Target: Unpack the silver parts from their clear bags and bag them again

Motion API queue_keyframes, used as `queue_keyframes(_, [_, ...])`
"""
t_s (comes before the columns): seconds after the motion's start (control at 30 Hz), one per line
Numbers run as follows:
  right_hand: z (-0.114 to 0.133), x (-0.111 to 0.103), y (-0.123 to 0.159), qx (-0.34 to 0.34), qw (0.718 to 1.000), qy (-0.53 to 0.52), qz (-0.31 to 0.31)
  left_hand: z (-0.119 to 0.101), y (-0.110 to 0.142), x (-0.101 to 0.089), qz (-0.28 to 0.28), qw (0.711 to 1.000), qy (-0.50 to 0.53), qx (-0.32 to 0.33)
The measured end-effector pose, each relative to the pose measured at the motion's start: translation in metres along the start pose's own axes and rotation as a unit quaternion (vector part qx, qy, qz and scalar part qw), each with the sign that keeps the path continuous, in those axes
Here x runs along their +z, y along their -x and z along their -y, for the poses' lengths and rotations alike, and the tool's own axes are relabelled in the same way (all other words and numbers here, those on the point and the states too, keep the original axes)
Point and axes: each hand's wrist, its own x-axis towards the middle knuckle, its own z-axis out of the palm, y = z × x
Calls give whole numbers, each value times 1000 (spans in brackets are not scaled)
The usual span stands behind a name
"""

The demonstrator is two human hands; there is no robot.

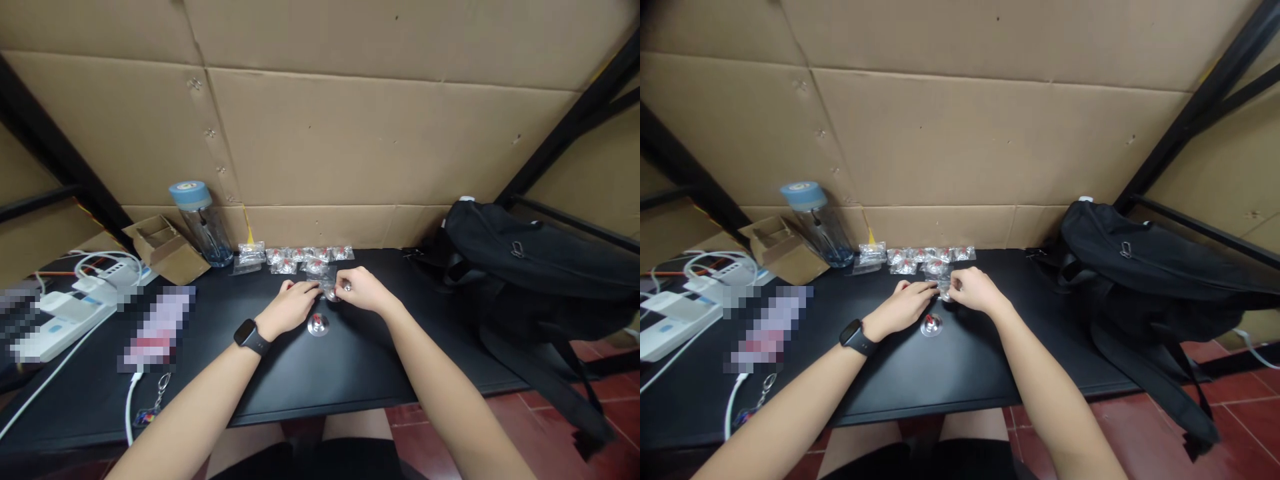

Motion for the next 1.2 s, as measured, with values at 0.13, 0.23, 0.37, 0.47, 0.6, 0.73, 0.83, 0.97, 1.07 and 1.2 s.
queue_keyframes(0.13, [-2,1,0,0,1000,20,7,-1,-1,-2,-6,1000,-7,-2])
queue_keyframes(0.23, [-3,-1,1,-2,1000,17,11,-8,-1,-17,-21,1000,11,-2])
queue_keyframes(0.37, [-2,-5,2,-1,999,4,34,-18,1,-39,28,998,56,32])
queue_keyframes(0.47, [-2,-6,2,-7,999,13,42,-19,1,-39,57,995,62,52])
queue_keyframes(0.6, [-6,-6,3,-11,999,28,38,-18,1,-34,44,997,45,50])
queue_keyframes(0.73, [-8,-6,4,-39,998,7,39,-17,0,-37,-25,1000,7,8])
queue_keyframes(0.83, [-5,-8,1,-68,996,-61,-2,-16,0,-39,-75,997,1,-25])
queue_keyframes(0.97, [0,-15,-3,-53,972,-193,-125,-11,-3,-37,-138,986,26,-85])
queue_keyframes(1.07, [2,-17,-4,-29,950,-259,-169,-5,-6,-34,-184,970,90,-133])
queue_keyframes(1.2, [4,-12,-5,12,938,-312,-151,7,-10,-26,-227,942,189,-160])
